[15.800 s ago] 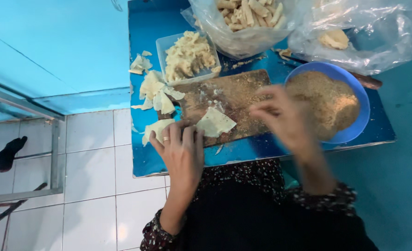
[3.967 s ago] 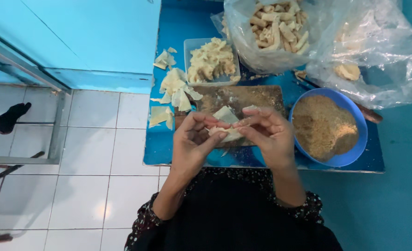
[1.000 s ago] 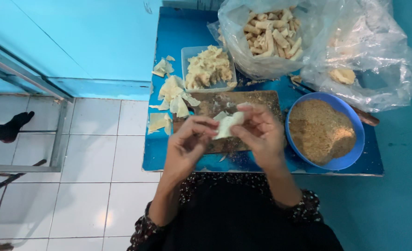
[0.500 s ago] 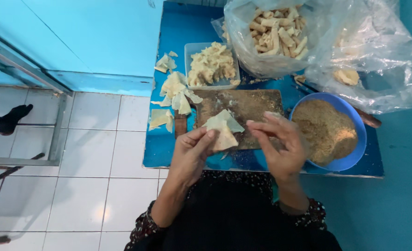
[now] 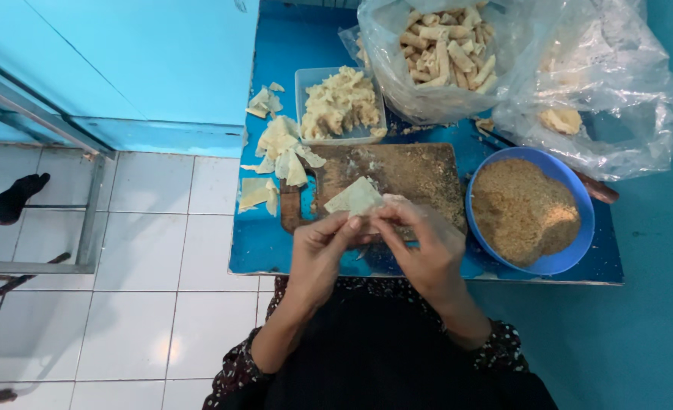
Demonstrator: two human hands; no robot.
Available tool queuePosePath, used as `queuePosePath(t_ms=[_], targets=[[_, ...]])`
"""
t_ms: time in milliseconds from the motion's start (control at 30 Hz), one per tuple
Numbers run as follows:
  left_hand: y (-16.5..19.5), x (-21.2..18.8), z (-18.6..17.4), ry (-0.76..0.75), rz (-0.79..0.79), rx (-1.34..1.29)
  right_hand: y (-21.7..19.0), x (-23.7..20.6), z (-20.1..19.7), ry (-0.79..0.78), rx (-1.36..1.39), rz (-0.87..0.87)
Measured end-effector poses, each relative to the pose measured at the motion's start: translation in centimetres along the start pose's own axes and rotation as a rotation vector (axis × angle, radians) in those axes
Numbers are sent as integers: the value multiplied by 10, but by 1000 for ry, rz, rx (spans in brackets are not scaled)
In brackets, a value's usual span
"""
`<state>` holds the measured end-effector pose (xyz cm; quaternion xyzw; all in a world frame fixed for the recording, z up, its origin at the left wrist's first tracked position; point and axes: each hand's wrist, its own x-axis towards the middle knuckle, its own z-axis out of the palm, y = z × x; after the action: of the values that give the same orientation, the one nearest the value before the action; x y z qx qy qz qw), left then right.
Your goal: The person takes pieces of dough, presses and folds them by hand into flat shapes on a wooden board, dips them into a blue bowl of flour or breading, and places the coated pieces onto a growing pile beside the board. Scraps are set aside in a container as the person repeats the cycle.
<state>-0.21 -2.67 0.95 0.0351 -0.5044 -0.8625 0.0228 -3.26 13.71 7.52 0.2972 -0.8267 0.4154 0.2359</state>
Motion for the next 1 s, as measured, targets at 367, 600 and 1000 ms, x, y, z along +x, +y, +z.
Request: queuePosePath(t_ms=[367,600,1000], targets=[[12,-5,2,-16,-12,26,34,-6,5,79,1008,685],[11,-11,9,-8,203,233,14,-22,13,114,187,181],[22,13,5,-74,90,311,33,-6,15,-70,558,511]])
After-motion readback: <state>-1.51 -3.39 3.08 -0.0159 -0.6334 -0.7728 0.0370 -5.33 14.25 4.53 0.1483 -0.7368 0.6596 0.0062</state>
